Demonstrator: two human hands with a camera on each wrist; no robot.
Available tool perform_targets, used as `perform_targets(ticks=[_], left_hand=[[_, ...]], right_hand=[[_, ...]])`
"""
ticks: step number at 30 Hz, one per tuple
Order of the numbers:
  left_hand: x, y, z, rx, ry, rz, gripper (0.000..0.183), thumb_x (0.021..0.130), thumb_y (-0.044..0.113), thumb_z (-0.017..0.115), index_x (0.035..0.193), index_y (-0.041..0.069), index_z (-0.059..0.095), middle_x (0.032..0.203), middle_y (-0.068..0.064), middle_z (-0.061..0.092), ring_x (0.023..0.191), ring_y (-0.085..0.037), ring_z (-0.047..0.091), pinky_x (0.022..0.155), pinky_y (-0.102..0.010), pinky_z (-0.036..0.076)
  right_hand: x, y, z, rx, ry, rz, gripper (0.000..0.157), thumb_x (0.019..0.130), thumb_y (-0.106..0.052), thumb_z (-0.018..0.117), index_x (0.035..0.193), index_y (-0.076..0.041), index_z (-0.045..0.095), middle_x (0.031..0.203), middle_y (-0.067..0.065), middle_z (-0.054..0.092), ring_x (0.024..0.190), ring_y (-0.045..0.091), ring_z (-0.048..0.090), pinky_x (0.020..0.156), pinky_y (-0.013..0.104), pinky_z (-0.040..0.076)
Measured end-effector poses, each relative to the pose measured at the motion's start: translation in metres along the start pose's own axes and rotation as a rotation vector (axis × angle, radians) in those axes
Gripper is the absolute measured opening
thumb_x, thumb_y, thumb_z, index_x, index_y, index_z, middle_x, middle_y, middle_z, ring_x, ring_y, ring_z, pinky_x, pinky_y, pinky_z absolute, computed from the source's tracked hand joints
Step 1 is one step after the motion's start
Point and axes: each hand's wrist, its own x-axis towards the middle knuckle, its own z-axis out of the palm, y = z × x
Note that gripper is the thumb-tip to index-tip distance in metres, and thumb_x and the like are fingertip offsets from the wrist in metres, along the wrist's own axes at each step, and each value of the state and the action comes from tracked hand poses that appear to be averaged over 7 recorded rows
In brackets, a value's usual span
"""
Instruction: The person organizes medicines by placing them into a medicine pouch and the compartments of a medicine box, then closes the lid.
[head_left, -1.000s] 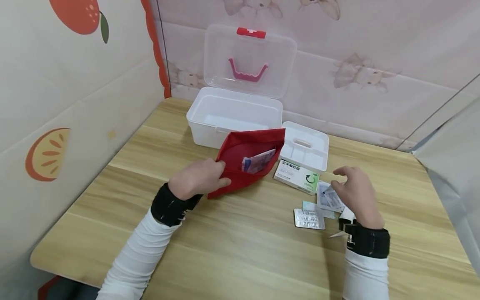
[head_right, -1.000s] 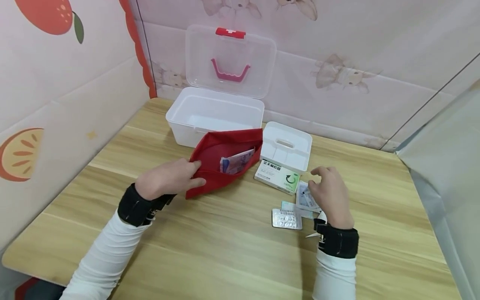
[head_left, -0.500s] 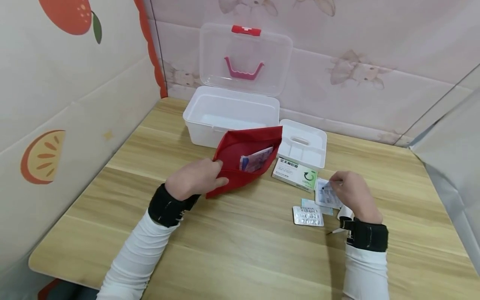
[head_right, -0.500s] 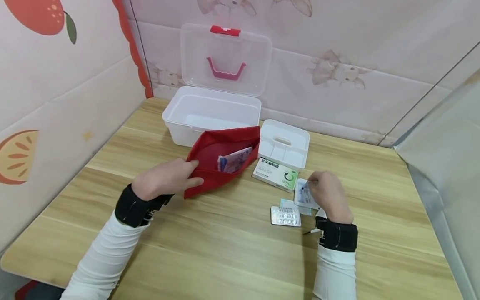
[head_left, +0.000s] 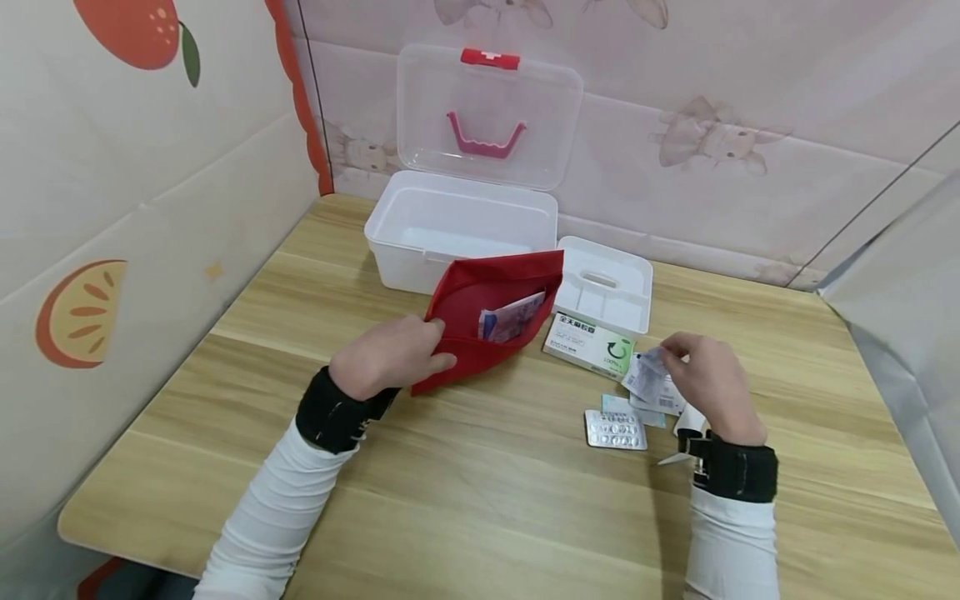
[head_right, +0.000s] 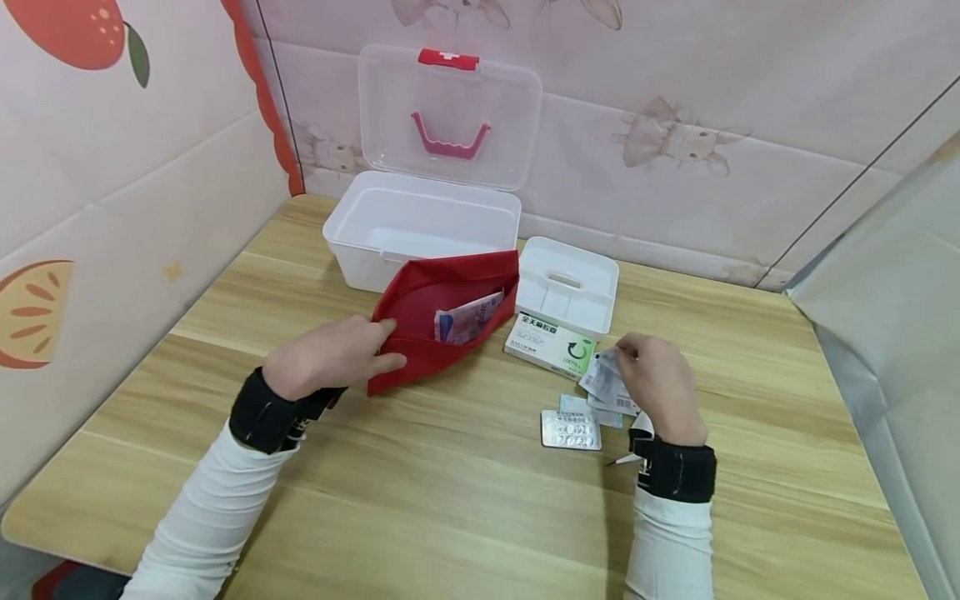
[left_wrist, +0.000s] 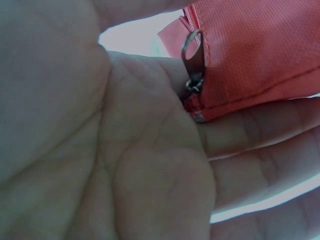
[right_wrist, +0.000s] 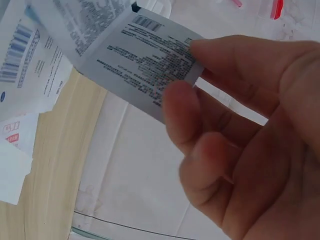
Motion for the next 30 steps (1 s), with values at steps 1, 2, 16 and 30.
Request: perform_targets(ticks=[1,2,16,30], left_hand=[[0.0,0.0,0.0,0.001,0.0,0.0,0.033,0.097,0.028,0.064,0.113,0.0,0.055,0.076,-0.008,0.062,0.058,-0.018,0.058,0.055,-0.024,0.049],[0.0,0.0,0.0,0.0,-0.001,-0.001,0.033,0.097,0.028,0.064,0.113,0.0,0.055,0.076,-0.008,0.062,0.058,-0.018,0.058,0.055,-0.024,0.05],[0.001,0.0,0.002,0.012,-0.009,-0.013,0.034,0.098,0.03,0.063,0.113,0.001,0.054,0.076,-0.009,0.061,0.056,-0.017,0.058,0.054,-0.024,0.049],[0.002,0.001,0.0,0.045,0.013,0.013,0.033,0.098,0.03,0.063,0.111,0.0,0.055,0.077,-0.009,0.062,0.056,-0.017,0.058,0.053,-0.024,0.049]], right_hand=[[0.0,0.0,0.001,0.005,0.017,-0.002,0.017,0.093,-0.007,0.061,0.102,0.002,0.073,0.094,0.019,0.072,0.082,0.035,0.066,0.066,0.048,0.049],[0.001,-0.001,0.001,0.01,0.034,-0.003,0.017,0.093,-0.007,0.061,0.102,0.002,0.073,0.094,0.019,0.072,0.083,0.035,0.067,0.066,0.048,0.049],[0.017,-0.02,0.033,0.104,0.266,0.008,0.017,0.094,-0.006,0.064,0.1,0.007,0.074,0.089,0.023,0.072,0.072,0.032,0.069,0.056,0.031,0.048],[0.02,-0.055,0.056,0.269,-0.024,-0.012,0.013,0.095,-0.007,0.062,0.094,0.005,0.067,0.081,0.018,0.071,0.05,0.016,0.061,0.047,0.024,0.048]])
